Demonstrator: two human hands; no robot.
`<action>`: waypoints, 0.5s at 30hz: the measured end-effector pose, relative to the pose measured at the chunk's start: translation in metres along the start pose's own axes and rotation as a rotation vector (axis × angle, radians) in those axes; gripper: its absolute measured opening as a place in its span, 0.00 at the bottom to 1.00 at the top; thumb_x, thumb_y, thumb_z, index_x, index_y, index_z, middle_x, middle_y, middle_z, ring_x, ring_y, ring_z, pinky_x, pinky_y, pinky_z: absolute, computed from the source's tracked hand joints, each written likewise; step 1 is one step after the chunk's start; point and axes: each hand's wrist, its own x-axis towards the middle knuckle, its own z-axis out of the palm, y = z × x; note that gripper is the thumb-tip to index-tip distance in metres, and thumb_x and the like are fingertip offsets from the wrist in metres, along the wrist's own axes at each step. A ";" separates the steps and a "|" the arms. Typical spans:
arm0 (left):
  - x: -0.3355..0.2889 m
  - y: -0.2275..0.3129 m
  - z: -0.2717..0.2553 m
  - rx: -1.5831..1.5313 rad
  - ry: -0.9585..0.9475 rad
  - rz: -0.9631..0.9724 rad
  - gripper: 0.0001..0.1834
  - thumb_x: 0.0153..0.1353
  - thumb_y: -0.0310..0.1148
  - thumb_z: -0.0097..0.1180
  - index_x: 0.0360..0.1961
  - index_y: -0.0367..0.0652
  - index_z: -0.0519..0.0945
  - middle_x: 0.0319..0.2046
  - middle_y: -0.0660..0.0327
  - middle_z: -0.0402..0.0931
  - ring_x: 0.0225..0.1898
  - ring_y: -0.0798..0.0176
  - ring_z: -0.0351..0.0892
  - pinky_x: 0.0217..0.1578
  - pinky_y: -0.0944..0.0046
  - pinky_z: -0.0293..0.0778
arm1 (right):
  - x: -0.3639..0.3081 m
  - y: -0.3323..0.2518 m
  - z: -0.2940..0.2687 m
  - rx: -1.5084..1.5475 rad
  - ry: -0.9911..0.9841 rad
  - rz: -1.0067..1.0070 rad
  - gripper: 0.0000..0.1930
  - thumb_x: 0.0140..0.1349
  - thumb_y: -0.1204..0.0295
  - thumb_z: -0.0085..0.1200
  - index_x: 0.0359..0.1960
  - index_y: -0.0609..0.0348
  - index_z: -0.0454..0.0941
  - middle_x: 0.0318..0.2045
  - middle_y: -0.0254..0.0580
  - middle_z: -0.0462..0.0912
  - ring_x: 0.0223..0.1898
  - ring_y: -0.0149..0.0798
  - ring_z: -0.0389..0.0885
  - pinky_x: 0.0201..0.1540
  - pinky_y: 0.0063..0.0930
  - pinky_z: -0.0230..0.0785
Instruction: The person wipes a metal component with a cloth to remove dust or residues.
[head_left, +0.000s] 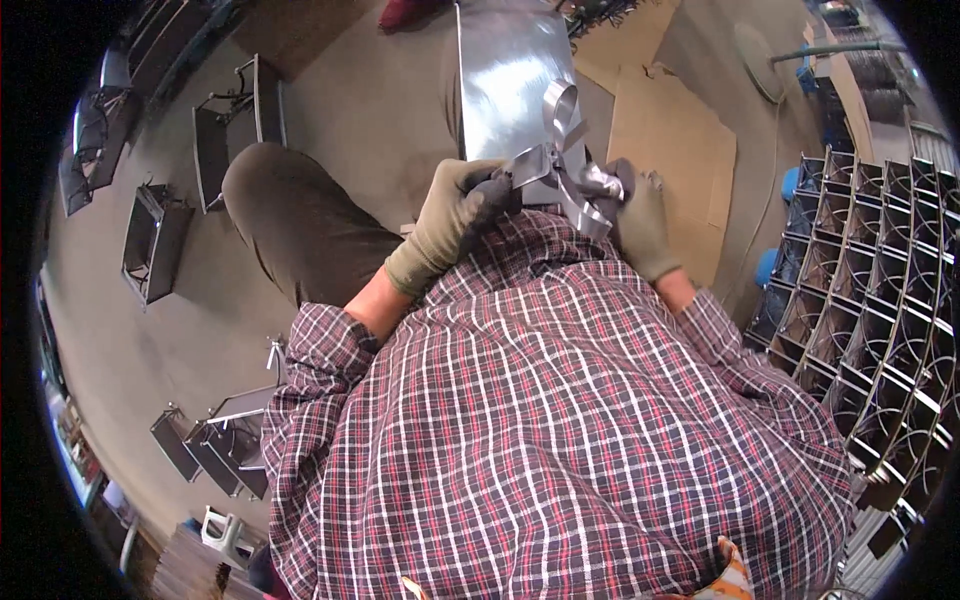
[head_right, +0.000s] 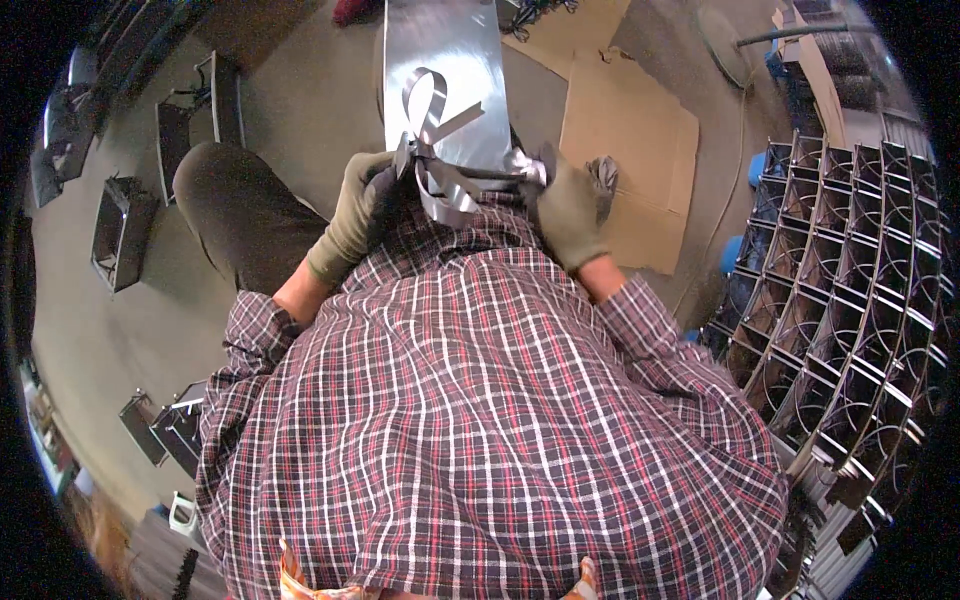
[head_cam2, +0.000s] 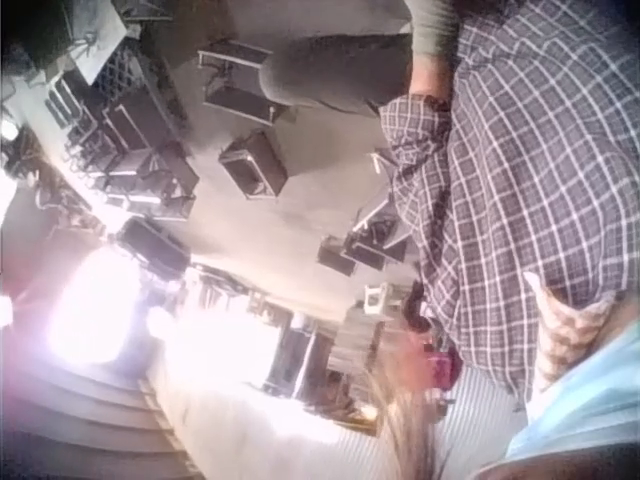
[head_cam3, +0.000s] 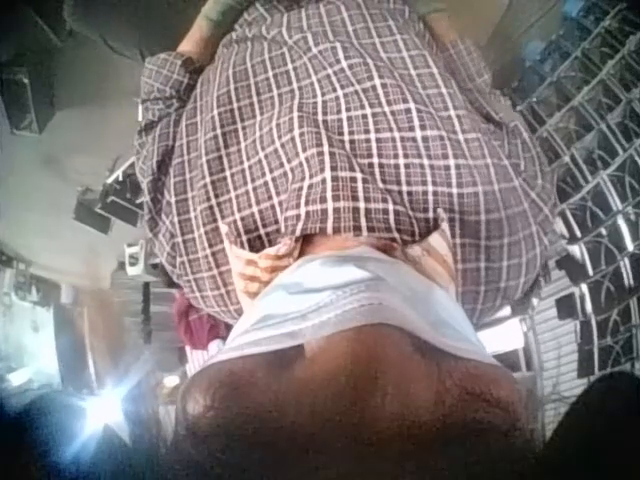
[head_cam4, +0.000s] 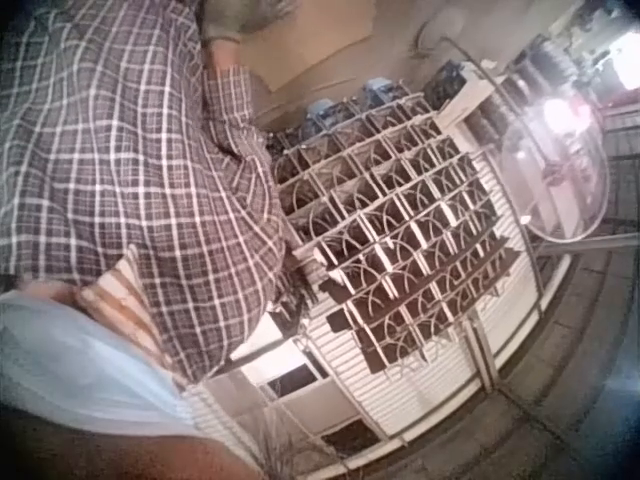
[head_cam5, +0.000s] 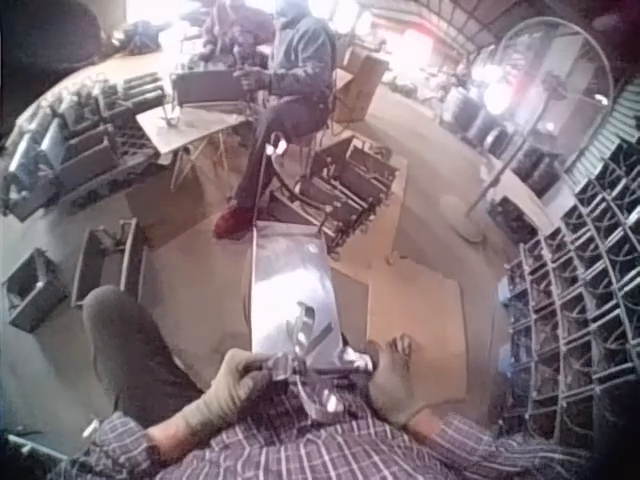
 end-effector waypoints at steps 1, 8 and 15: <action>0.000 0.003 0.002 -0.002 0.003 -0.005 0.34 0.60 0.57 0.51 0.34 0.27 0.76 0.20 0.68 0.69 0.25 0.75 0.66 0.28 0.71 0.67 | 0.005 0.004 0.002 0.001 -0.006 0.001 0.16 0.50 0.75 0.58 0.42 0.60 0.74 0.35 0.55 0.80 0.40 0.58 0.79 0.39 0.43 0.70; 0.003 0.001 0.004 0.004 0.023 -0.019 0.25 0.61 0.47 0.53 0.33 0.28 0.75 0.19 0.70 0.66 0.25 0.77 0.62 0.25 0.73 0.63 | 0.002 0.000 -0.006 -0.061 -0.021 -0.107 0.12 0.53 0.75 0.55 0.39 0.63 0.74 0.32 0.48 0.82 0.35 0.42 0.80 0.36 0.34 0.71; 0.001 -0.003 0.004 -0.055 0.008 -0.008 0.25 0.62 0.48 0.52 0.31 0.29 0.76 0.20 0.70 0.68 0.24 0.77 0.63 0.25 0.73 0.62 | -0.003 0.006 -0.006 -0.060 -0.004 -0.165 0.13 0.50 0.72 0.58 0.38 0.61 0.74 0.29 0.50 0.79 0.32 0.41 0.77 0.35 0.34 0.67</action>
